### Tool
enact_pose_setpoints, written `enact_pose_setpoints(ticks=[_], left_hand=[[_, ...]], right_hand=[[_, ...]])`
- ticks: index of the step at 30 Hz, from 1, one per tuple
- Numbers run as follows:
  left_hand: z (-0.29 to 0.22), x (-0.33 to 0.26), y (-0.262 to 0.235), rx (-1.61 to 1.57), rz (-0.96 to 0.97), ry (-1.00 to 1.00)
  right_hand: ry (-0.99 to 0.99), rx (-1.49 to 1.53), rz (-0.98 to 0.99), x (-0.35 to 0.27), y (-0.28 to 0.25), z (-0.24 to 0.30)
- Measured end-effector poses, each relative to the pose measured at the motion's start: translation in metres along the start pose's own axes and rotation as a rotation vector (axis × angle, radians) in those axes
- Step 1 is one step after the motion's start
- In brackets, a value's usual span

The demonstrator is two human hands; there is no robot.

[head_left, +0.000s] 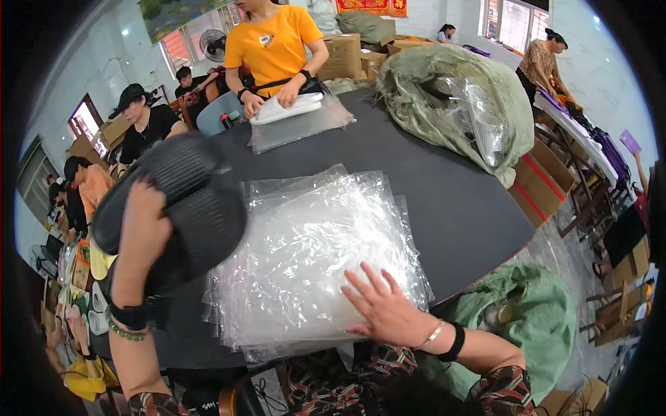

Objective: The recorder is taking various colors of plastic slippers out of a large bag and putting them into individual clear plastic packaging bags on a table.

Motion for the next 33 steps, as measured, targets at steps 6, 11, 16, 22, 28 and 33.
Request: enact_pose_setpoints(ticks=[6, 11, 16, 22, 28, 33], left_hand=[[-0.197, 0.034, 0.119, -0.469, 0.203, 0.197], [-0.214, -0.018, 0.245, -0.492, 0.151, 0.047], [-0.141, -0.017, 0.277, -0.273, 0.180, -0.123], [-0.008, -0.074, 0.255, 0.187, 0.239, -0.555], [-0.011, -0.046, 0.145, 0.176, 0.036, -0.383], [-0.166, -0.039, 0.095, -0.230, 0.156, -0.207]], right_hand=[[0.070, 0.072, 0.345, -0.019, 0.050, -0.005], [0.025, 0.026, 0.172, -0.023, 0.054, 0.001], [0.029, 0.043, 0.119, -0.021, 0.046, -0.001], [0.022, 0.052, 0.149, -0.020, 0.048, -0.001], [0.018, 0.048, 0.177, -0.019, 0.046, 0.001], [0.081, 0.060, 0.196, -0.021, 0.049, -0.005]])
Point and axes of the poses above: each hand's wrist, its own x-axis towards the middle knuckle, its own y-axis out of the palm, z = x × y, the point moved 1 cm from there along x, towards the middle knuckle, and after that the axes turned 5 degrees about -z, right-handed, at the moved point
